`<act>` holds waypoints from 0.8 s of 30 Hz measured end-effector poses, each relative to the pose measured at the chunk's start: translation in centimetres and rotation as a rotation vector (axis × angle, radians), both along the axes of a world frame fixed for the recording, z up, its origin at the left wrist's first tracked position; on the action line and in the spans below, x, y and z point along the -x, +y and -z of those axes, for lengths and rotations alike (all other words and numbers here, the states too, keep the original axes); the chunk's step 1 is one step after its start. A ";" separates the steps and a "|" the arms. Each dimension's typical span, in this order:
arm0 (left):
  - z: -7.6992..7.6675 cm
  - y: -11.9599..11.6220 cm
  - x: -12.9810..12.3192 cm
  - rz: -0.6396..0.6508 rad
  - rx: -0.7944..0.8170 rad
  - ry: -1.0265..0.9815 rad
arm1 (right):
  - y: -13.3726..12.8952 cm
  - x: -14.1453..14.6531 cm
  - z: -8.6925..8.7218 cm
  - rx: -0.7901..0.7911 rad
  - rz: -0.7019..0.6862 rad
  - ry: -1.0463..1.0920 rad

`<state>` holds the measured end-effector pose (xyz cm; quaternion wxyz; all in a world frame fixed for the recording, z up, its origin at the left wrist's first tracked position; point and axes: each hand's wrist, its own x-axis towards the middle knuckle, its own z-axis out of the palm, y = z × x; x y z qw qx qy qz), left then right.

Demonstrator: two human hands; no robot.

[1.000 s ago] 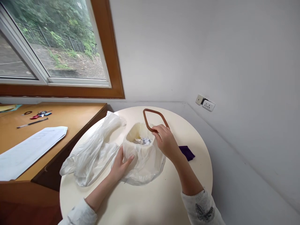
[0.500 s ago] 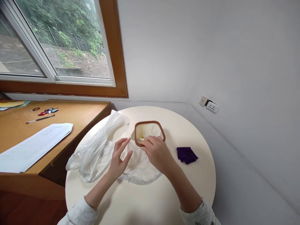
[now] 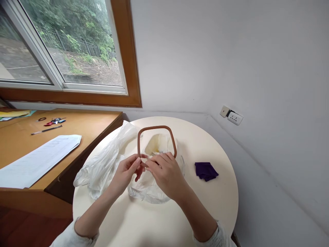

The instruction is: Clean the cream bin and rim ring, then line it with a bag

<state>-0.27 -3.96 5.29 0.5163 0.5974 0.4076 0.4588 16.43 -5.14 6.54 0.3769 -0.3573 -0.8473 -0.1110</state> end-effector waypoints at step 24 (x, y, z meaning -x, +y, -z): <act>-2.5 3.8 0.6 -0.017 -0.034 0.201 | 0.5 -3.7 2.0 -0.098 0.232 0.125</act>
